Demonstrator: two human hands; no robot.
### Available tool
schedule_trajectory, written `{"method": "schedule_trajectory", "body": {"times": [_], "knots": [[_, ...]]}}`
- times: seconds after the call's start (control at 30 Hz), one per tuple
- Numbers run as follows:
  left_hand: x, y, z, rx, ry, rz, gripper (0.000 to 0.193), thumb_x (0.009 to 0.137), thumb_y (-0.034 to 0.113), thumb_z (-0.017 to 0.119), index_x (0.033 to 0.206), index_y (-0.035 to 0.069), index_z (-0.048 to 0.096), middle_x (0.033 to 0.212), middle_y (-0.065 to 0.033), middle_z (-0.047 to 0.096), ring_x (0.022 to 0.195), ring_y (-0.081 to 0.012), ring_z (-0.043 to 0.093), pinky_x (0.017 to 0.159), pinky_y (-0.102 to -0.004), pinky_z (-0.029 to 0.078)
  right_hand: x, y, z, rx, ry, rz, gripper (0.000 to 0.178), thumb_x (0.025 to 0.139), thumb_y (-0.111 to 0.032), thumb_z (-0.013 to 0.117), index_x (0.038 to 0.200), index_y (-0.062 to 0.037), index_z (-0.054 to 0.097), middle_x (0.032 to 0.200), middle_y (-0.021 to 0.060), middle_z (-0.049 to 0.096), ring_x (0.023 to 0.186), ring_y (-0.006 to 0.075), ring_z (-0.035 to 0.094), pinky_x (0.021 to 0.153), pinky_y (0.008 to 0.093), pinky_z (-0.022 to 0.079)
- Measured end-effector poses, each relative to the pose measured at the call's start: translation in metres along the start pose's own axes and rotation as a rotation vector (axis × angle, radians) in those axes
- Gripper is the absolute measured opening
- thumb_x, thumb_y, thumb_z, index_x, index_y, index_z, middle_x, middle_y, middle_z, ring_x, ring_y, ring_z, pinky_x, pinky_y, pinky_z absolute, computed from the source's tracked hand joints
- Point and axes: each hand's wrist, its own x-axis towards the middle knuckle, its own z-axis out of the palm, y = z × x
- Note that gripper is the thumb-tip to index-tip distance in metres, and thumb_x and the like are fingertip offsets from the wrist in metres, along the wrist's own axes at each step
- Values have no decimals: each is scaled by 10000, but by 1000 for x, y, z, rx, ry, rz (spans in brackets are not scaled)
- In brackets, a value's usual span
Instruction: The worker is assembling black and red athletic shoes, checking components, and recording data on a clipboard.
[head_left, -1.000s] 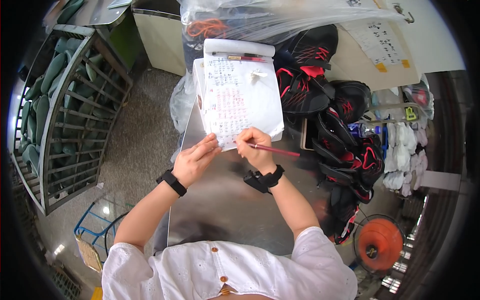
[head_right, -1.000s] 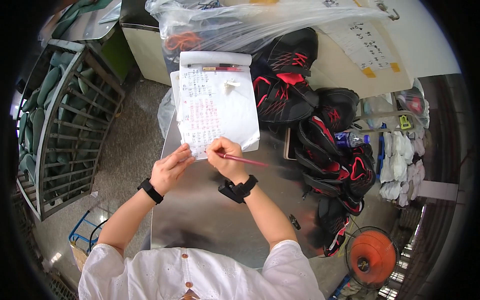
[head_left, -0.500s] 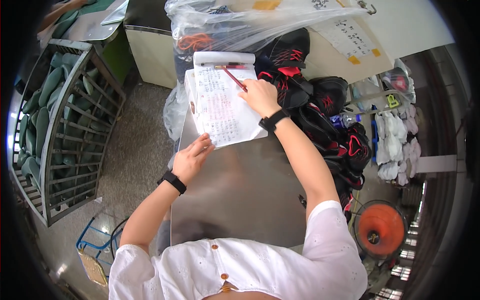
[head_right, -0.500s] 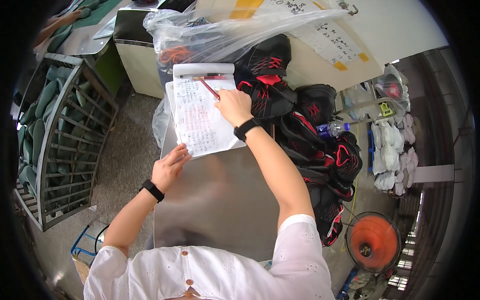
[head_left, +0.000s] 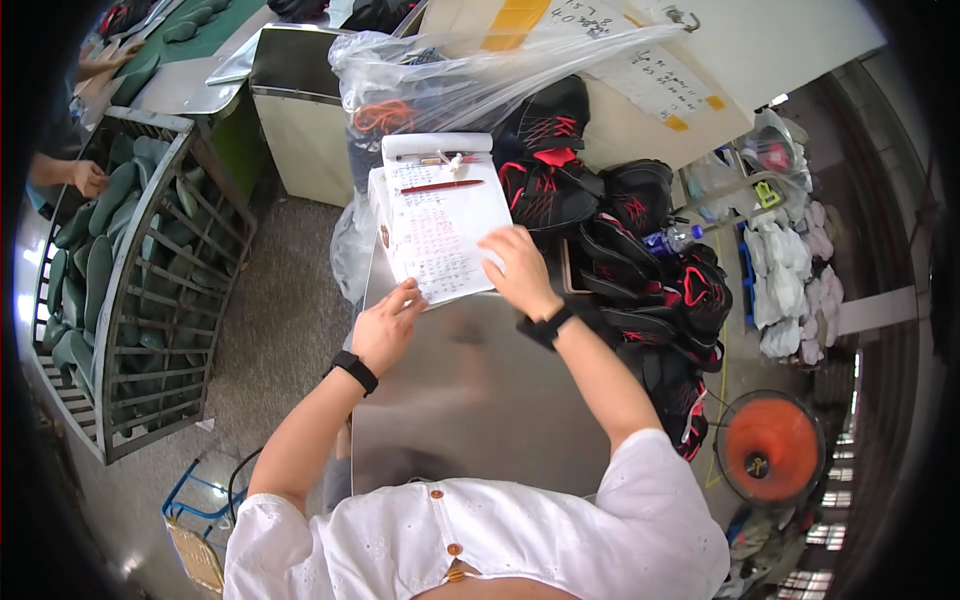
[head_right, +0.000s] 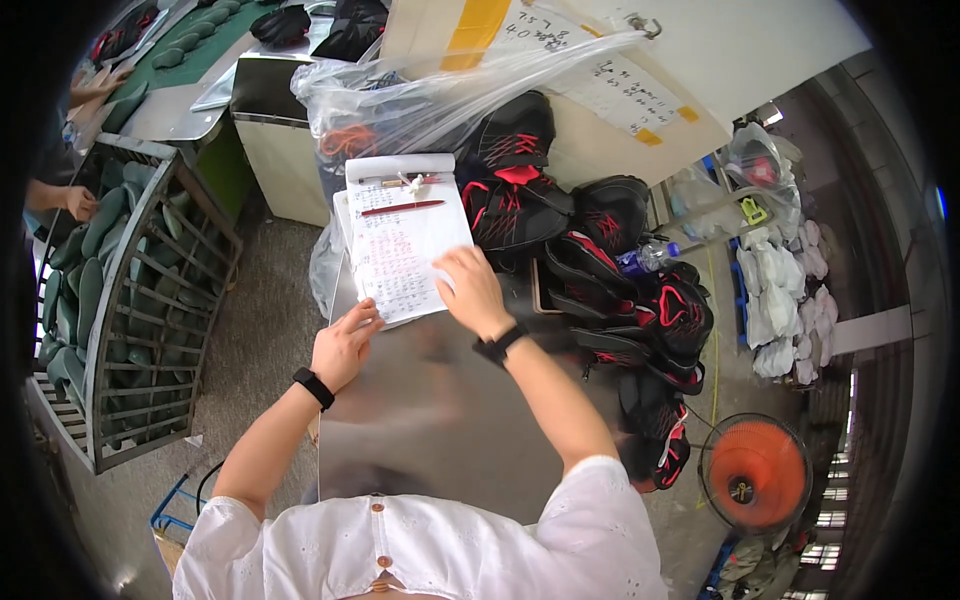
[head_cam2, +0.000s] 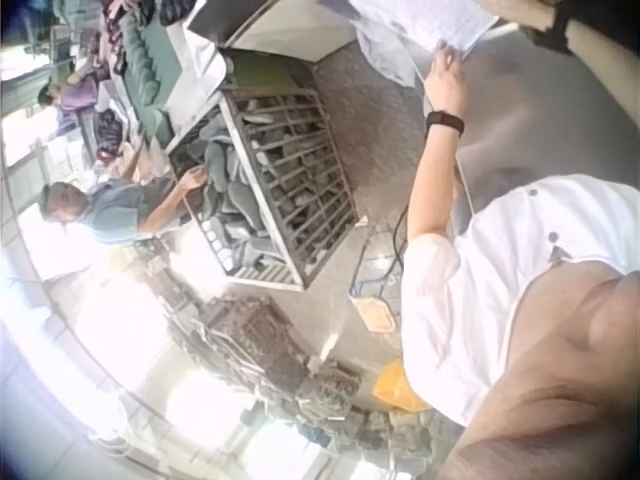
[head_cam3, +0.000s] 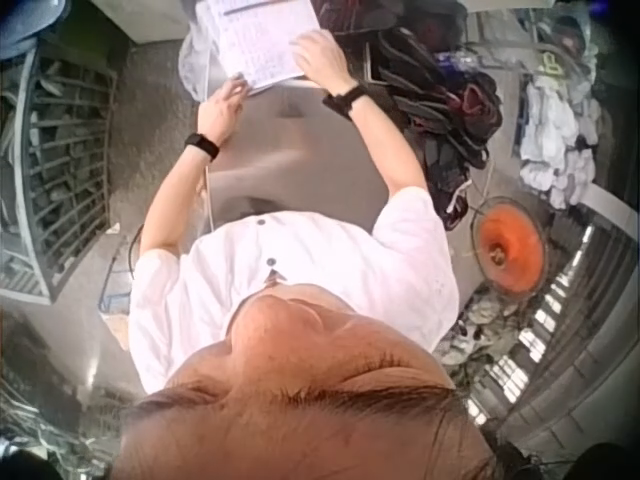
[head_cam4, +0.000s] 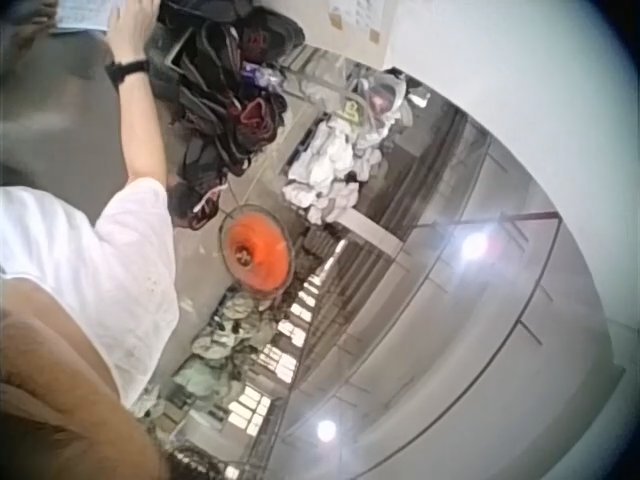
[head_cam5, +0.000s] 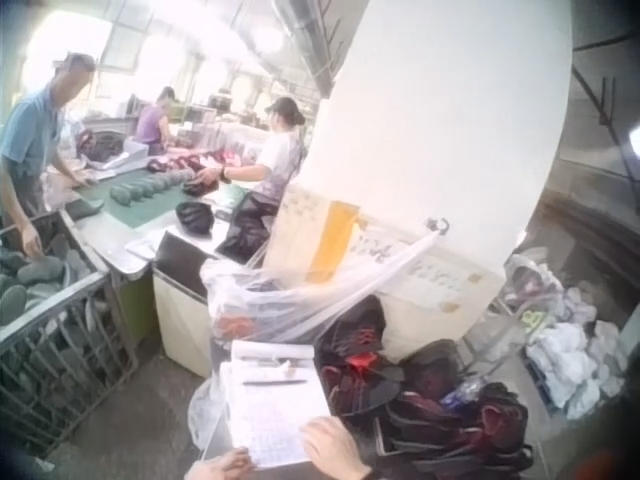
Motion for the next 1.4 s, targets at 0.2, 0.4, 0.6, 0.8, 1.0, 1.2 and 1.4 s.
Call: {"method": "schedule_trajectory", "body": {"times": [0.2, 0.4, 0.6, 0.8, 1.0, 1.2, 1.4], "knots": [[38, -5, -20, -2, -26, 13, 109, 719, 53, 554, 782, 65, 642, 804, -59, 610, 674, -262, 590, 637, -345, 489, -139, -27, -10, 95, 51, 337, 200, 708, -69, 589, 907, -52, 578, 986, 108, 544, 982, 301, 479, 836, 378, 412], [90, -19, -24, 25, -148, 13, 170, 708, 15, 510, 746, 83, 662, 794, -74, 610, 735, -270, 590, 676, -367, 480, -253, -64, 25, -7, -61, 582, 385, 673, -93, 633, 1049, -72, 551, 1157, 134, 456, 1106, 334, 394, 932, 407, 364], [172, -39, -13, 231, -141, -122, 321, 729, 109, 567, 1048, 77, 569, 1016, -145, 551, 890, -325, 570, 765, -405, 467, -284, -41, 9, -206, 82, 802, 513, 649, -131, 647, 1137, -94, 491, 1254, 167, 361, 1197, 398, 286, 974, 514, 274], [224, -41, 20, 342, -234, -245, 388, 722, 286, 634, 1060, 111, 561, 974, -130, 570, 905, -306, 577, 763, -402, 463, -329, 14, -23, -453, 88, 1100, 551, 672, -169, 644, 1185, -100, 456, 1313, 157, 308, 1241, 383, 236, 985, 528, 242], [239, -57, 28, 391, -230, -224, 269, 701, 209, 612, 932, 78, 568, 878, -127, 591, 867, -315, 581, 737, -398, 462, -360, 20, -6, -458, 100, 1096, 538, 688, -146, 636, 1192, -102, 453, 1281, 149, 352, 1209, 368, 279, 954, 522, 283], [235, -56, 14, 260, -77, -191, 216, 744, 154, 554, 925, 64, 479, 897, -172, 567, 798, -379, 570, 696, -443, 453, -347, 21, -12, -282, 163, 964, 526, 680, -34, 617, 1180, -88, 464, 1174, 138, 430, 1081, 341, 395, 885, 422, 370], [287, -62, -26, 32, 549, 65, 262, 775, 5, 498, 1030, 62, 513, 953, -167, 542, 798, -360, 552, 692, -401, 457, -362, 19, -15, -213, 363, 945, 403, 647, 60, 587, 1028, -56, 528, 1062, 138, 491, 976, 334, 476, 838, 388, 420]]}}
